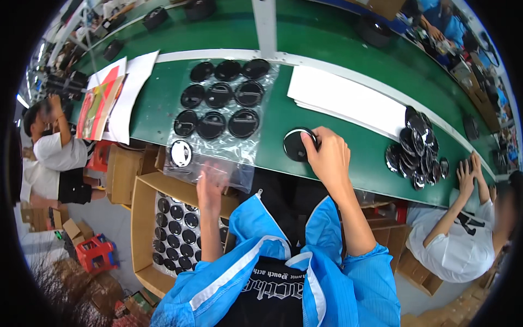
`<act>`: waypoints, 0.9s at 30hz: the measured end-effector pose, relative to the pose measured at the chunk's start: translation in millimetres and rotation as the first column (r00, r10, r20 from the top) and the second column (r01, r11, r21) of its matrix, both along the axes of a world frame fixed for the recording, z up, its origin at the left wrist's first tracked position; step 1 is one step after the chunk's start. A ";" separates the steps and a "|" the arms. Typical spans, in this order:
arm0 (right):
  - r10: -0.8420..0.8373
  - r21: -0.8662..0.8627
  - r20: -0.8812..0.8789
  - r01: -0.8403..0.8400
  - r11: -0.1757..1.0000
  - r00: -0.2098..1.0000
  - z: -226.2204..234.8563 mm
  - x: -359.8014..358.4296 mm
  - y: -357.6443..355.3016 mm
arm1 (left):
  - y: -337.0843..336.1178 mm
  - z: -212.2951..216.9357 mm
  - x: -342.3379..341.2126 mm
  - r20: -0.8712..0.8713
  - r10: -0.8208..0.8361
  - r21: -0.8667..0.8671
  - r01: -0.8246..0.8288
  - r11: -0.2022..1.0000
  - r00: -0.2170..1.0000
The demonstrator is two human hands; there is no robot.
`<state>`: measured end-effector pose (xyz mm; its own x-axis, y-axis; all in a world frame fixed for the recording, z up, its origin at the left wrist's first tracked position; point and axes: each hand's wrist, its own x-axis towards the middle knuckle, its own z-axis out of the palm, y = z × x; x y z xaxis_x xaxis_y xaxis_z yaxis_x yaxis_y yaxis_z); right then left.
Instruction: Wiping circular electronic components with a cloth and packing them into plastic bags and boxes.
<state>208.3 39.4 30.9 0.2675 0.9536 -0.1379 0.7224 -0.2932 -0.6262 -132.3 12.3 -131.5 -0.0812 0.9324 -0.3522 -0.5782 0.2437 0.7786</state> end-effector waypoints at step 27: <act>0.476 0.415 0.685 -0.833 0.366 0.551 -52.5 -256.6 71.2 | 48.1 11.0 -37.8 0.138 0.219 0.207 -0.244 0.947 0.966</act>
